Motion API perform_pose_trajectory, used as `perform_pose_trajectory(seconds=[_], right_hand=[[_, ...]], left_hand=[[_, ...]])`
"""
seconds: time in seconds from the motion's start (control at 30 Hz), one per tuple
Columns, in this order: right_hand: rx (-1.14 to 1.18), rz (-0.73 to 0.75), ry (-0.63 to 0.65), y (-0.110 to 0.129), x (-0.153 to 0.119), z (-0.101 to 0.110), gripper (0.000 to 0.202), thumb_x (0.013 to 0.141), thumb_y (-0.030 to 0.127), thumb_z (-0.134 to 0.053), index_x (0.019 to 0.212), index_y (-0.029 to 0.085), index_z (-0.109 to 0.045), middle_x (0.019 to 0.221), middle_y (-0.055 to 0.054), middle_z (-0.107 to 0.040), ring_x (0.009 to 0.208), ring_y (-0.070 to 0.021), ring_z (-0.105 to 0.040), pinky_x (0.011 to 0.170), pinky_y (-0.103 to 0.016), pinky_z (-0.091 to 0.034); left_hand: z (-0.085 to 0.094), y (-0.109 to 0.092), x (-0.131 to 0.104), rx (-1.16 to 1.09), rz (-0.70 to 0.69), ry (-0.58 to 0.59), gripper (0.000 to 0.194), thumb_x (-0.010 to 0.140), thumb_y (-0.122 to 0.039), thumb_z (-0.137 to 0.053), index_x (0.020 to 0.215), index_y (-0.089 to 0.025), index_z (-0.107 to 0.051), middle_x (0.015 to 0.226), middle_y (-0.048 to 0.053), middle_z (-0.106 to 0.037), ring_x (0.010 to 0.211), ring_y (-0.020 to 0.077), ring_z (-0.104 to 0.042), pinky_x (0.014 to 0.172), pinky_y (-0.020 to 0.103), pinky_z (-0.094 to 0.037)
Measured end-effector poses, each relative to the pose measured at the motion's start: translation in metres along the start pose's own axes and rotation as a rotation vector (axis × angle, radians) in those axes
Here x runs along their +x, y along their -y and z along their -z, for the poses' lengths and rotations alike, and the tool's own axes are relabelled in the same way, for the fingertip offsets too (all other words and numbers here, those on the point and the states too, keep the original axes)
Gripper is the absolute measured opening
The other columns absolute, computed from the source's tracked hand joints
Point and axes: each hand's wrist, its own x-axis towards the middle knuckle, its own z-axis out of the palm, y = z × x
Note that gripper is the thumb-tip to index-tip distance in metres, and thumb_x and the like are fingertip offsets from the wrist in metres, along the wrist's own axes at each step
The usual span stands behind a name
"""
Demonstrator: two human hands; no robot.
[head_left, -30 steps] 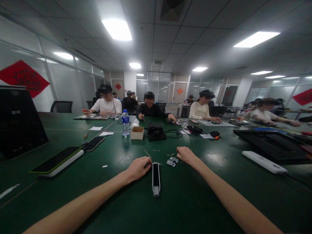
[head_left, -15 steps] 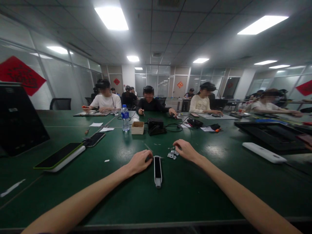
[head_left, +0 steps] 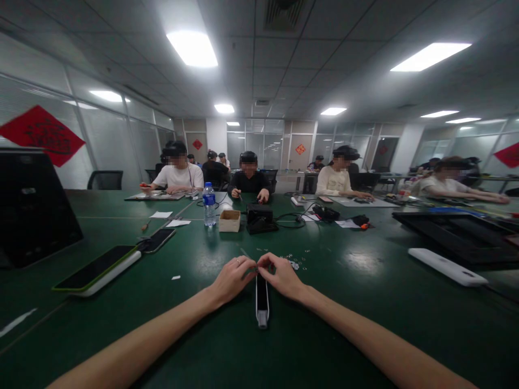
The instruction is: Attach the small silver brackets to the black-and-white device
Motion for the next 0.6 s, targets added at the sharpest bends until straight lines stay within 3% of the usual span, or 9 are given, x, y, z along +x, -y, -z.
perform_pose_trajectory(seconds=[0.17,0.27,0.43,0.6], right_hand=[[0.021,-0.029,0.013,0.003,-0.001,-0.001,0.007,0.082,0.021,-0.058,0.086,0.017,-0.061,0.080,-0.001,-0.065,0.070,-0.0138,-0.058,0.063,-0.026,-0.046],[-0.084,0.041,0.041,-0.003,-0.002,0.006,0.007,0.083,0.021,-0.057,0.088,0.017,-0.061,0.082,-0.002,-0.065,0.073,-0.0145,-0.058,0.068,-0.027,-0.046],[-0.441,0.229,0.136,-0.023,-0.009,0.030,0.011,0.085,0.019,-0.055,0.094,0.015,-0.060,0.092,-0.008,-0.064,0.086,-0.0192,-0.057,0.078,-0.034,-0.044],[-0.591,0.235,0.246,-0.030,-0.013,0.039,0.014,0.085,0.024,-0.056,0.094,0.015,-0.062,0.093,-0.007,-0.064,0.085,-0.0190,-0.055,0.077,-0.034,-0.042]], left_hand=[[0.000,-0.001,0.000,0.004,-0.062,-0.037,0.008,0.090,-0.019,-0.052,0.095,-0.017,-0.058,0.090,0.004,-0.064,0.081,0.0147,-0.060,0.073,0.025,-0.050],[0.003,0.000,-0.002,0.032,-0.065,-0.004,0.010,0.088,-0.018,-0.054,0.096,-0.016,-0.059,0.090,0.005,-0.064,0.081,0.0155,-0.061,0.074,0.026,-0.049],[0.009,0.010,-0.006,-0.016,0.096,0.128,0.015,0.081,-0.012,-0.057,0.095,-0.016,-0.061,0.088,0.003,-0.064,0.078,0.0144,-0.060,0.070,0.023,-0.048],[0.011,0.013,-0.004,-0.110,0.227,0.246,0.015,0.078,-0.013,-0.058,0.092,-0.016,-0.063,0.079,0.001,-0.064,0.066,0.0118,-0.058,0.065,0.021,-0.046]])
